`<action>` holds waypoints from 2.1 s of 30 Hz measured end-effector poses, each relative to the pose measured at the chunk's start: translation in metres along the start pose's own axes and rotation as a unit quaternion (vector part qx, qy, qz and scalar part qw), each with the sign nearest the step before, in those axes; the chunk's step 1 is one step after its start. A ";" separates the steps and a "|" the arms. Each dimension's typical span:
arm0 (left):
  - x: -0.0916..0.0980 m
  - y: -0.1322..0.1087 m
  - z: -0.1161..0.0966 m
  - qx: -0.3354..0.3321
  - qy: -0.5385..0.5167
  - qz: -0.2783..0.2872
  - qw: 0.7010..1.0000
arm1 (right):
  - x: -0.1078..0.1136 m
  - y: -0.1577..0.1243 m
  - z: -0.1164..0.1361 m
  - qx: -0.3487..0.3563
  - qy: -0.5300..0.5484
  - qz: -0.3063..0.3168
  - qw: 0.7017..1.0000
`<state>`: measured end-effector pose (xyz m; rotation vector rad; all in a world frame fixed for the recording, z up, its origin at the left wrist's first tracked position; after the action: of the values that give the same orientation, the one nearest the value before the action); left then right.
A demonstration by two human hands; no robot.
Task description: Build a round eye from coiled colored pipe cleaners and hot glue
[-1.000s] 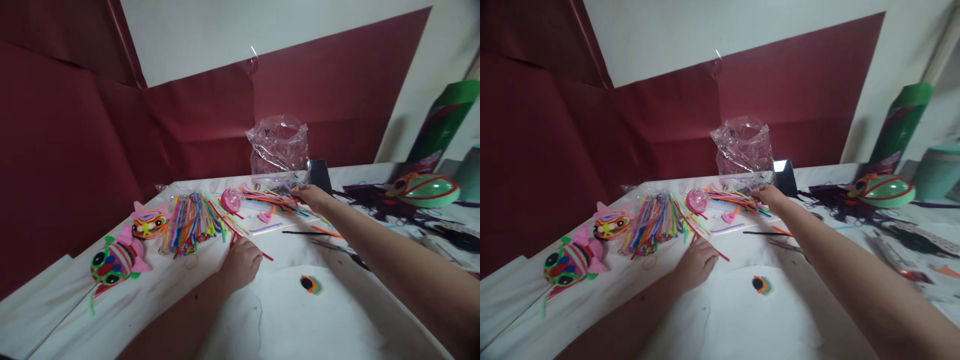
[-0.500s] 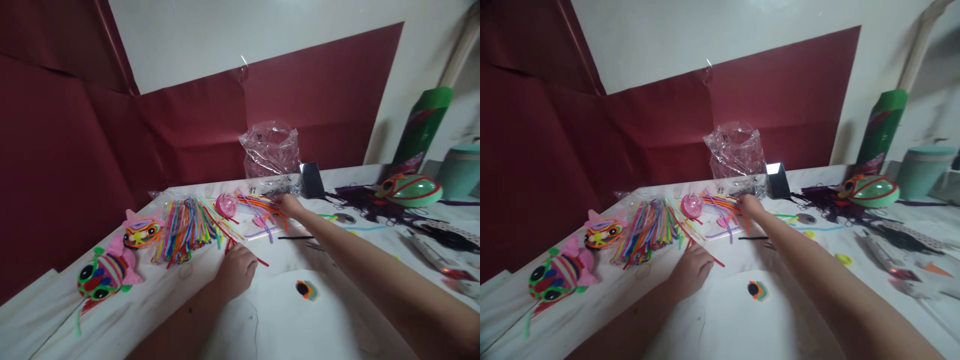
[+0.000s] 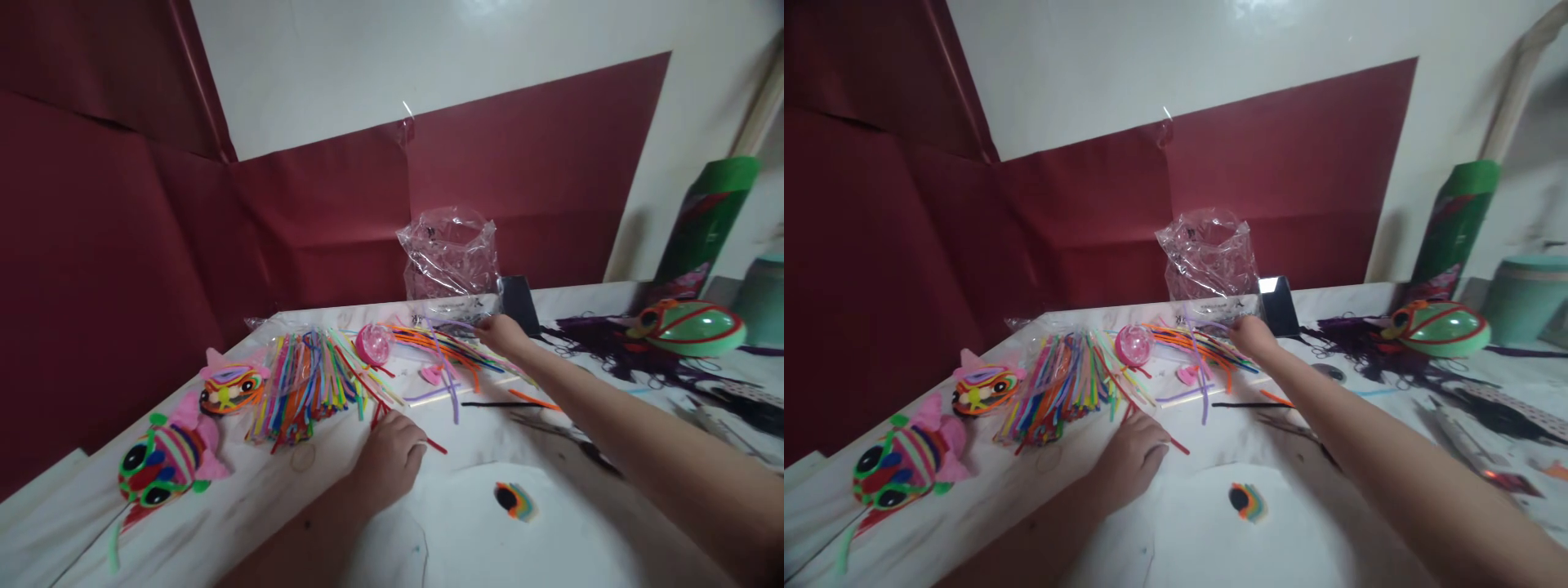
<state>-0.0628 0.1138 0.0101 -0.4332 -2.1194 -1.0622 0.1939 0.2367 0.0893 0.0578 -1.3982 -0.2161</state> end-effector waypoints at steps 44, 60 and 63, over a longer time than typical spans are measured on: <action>-0.024 0.023 -0.088 0.046 0.032 0.064 0.996 | -0.018 -0.200 -0.015 0.377 -0.032 -0.227 0.897; -0.028 0.015 -0.078 0.148 0.175 0.111 0.967 | -0.057 -0.179 -0.059 0.297 -0.113 -0.172 0.932; -0.028 0.015 -0.078 0.135 0.186 0.123 0.966 | -0.051 -0.176 -0.061 0.296 -0.099 -0.181 0.933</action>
<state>-0.0003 0.0618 0.0301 -0.3249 -1.7862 -0.6427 0.2254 0.0684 -0.0003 0.8195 -1.6061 -0.0983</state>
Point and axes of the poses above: each hand's wrist, its own y-axis towards the middle knuckle, its own x-axis out of the back of the hand, z = x × y, the point moved 1 cm from there along y, towards the middle knuckle, and after that the axes turned 12 degrees about -y, right-handed, at the moved point
